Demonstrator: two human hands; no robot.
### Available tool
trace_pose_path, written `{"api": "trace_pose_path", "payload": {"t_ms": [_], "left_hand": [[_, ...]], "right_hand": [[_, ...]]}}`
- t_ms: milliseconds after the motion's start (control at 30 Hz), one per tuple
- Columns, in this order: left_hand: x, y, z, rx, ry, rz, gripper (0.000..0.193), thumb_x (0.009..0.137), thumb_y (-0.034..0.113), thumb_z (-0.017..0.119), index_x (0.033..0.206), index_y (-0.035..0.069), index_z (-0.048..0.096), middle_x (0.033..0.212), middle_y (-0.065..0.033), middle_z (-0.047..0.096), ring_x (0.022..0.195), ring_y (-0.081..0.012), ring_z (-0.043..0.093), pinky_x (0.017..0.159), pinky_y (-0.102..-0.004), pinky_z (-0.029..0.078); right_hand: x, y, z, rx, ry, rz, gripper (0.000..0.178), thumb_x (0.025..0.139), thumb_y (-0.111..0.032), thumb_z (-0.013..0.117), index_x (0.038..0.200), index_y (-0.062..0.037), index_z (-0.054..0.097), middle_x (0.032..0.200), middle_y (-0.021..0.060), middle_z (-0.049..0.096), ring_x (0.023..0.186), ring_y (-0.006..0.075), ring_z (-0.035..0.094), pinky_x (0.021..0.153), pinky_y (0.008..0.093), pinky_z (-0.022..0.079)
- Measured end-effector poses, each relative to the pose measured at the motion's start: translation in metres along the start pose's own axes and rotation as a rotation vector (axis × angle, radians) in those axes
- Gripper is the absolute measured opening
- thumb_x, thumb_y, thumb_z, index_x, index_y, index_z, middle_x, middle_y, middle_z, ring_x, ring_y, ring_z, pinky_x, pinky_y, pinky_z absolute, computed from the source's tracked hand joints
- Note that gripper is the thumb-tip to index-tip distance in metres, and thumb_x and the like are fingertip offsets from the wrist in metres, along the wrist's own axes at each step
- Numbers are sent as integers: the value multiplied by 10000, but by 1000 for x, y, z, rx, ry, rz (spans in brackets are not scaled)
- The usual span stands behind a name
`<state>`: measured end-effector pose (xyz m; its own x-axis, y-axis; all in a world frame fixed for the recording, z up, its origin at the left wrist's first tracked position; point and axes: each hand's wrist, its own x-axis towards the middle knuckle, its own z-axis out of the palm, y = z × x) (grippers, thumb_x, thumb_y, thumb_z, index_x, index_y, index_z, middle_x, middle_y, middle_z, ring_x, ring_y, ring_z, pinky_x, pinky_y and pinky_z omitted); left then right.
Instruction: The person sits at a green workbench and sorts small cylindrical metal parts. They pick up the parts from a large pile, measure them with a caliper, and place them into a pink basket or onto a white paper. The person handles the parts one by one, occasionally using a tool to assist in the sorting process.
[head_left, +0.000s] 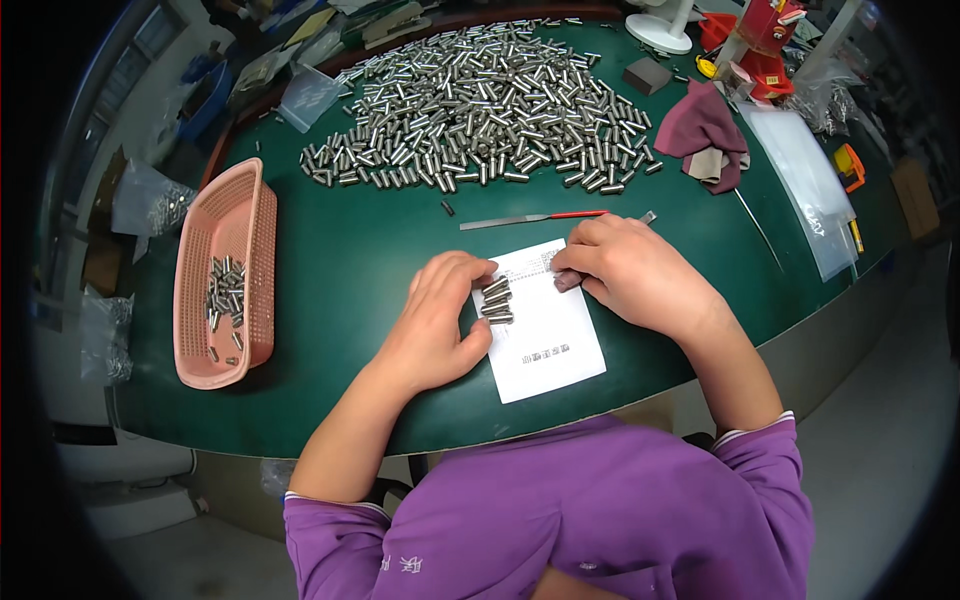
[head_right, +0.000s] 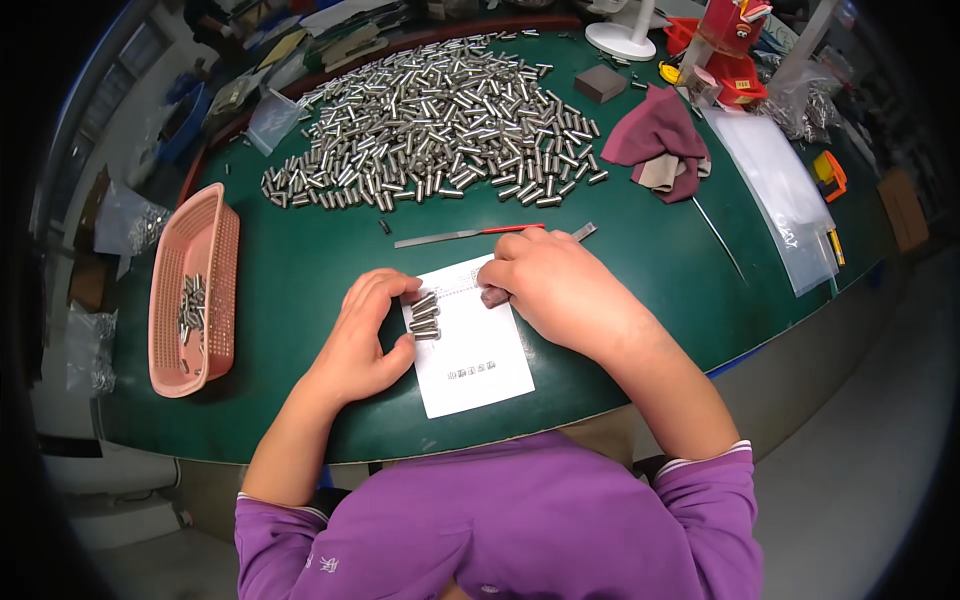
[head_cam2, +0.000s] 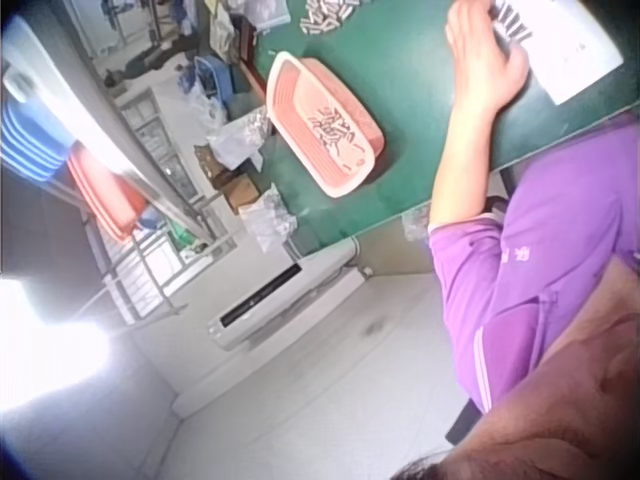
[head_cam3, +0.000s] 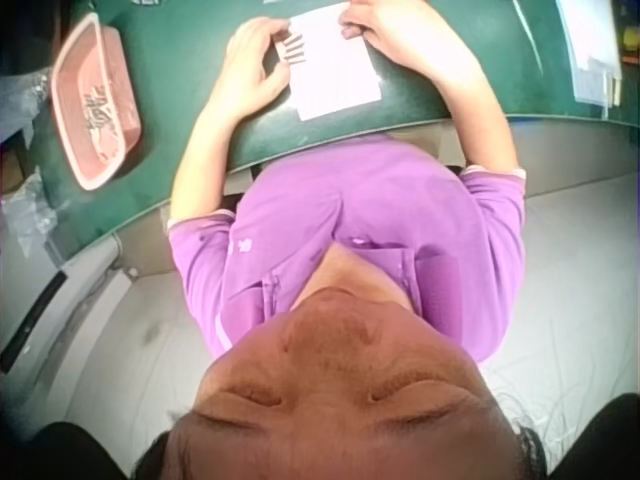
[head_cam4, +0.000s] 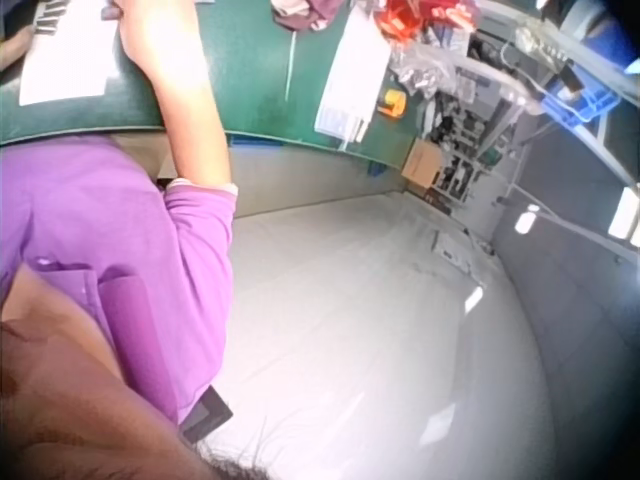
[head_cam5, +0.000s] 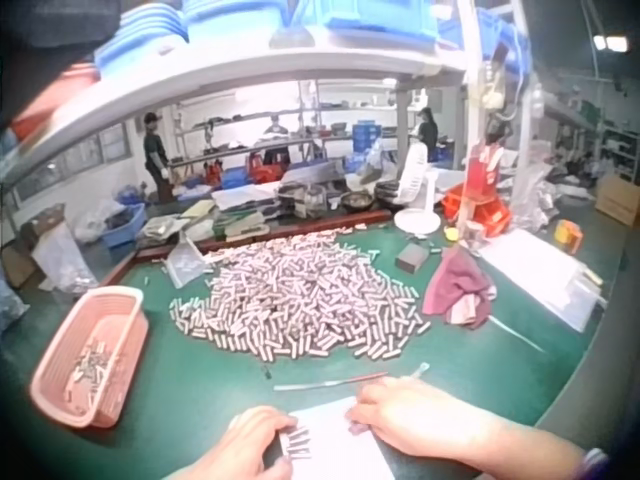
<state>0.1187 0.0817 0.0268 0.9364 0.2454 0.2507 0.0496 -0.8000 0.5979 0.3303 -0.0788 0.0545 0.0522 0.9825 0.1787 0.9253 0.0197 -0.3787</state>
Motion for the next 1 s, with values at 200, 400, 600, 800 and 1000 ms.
{"api": "trace_pose_path", "payload": {"t_ms": [200, 400, 600, 800, 1000], "left_hand": [[-1, 0, 0, -22, 2, 11, 526, 707, 14, 630, 1220, 26, 513, 1130, -135, 568, 1155, -321, 516, 1057, -428, 363], [0, -2, 2, -78, 29, 22, 430, 727, -16, 622, 1151, 25, 562, 1073, -119, 591, 1117, -308, 540, 1024, -413, 396], [1, -4, 3, -86, 65, 23, 314, 758, -47, 623, 1063, 31, 612, 1068, -111, 616, 1113, -307, 554, 989, -411, 430], [2, -8, 5, -31, 69, 62, 242, 766, -40, 652, 996, 35, 645, 1049, -111, 626, 1113, -306, 557, 979, -421, 437], [5, -8, 5, -18, 84, 50, 211, 749, -13, 701, 945, 59, 670, 1014, -86, 630, 1084, -296, 567, 956, -420, 441]], "right_hand": [[-11, 5, 4, -67, 63, -64, 168, 879, -139, 586, 1041, -104, 614, 1029, 77, 582, 1017, 278, 603, 888, 404, 476], [6, 11, -24, 215, 645, -81, 302, 859, 41, 632, 1133, -58, 550, 1049, 60, 601, 909, 198, 647, 759, 314, 537], [46, -25, -20, 845, 741, -19, 306, 882, -45, 678, 1155, -42, 539, 1046, 39, 651, 902, 106, 639, 791, 268, 536], [61, -39, 11, 668, 565, 21, 356, 833, -79, 697, 1180, -98, 618, 1014, 81, 597, 836, 185, 634, 722, 297, 540], [59, -33, 29, 1183, 444, -21, 289, 896, -59, 589, 1184, -40, 601, 997, 53, 569, 850, 129, 580, 768, 280, 500]]}}
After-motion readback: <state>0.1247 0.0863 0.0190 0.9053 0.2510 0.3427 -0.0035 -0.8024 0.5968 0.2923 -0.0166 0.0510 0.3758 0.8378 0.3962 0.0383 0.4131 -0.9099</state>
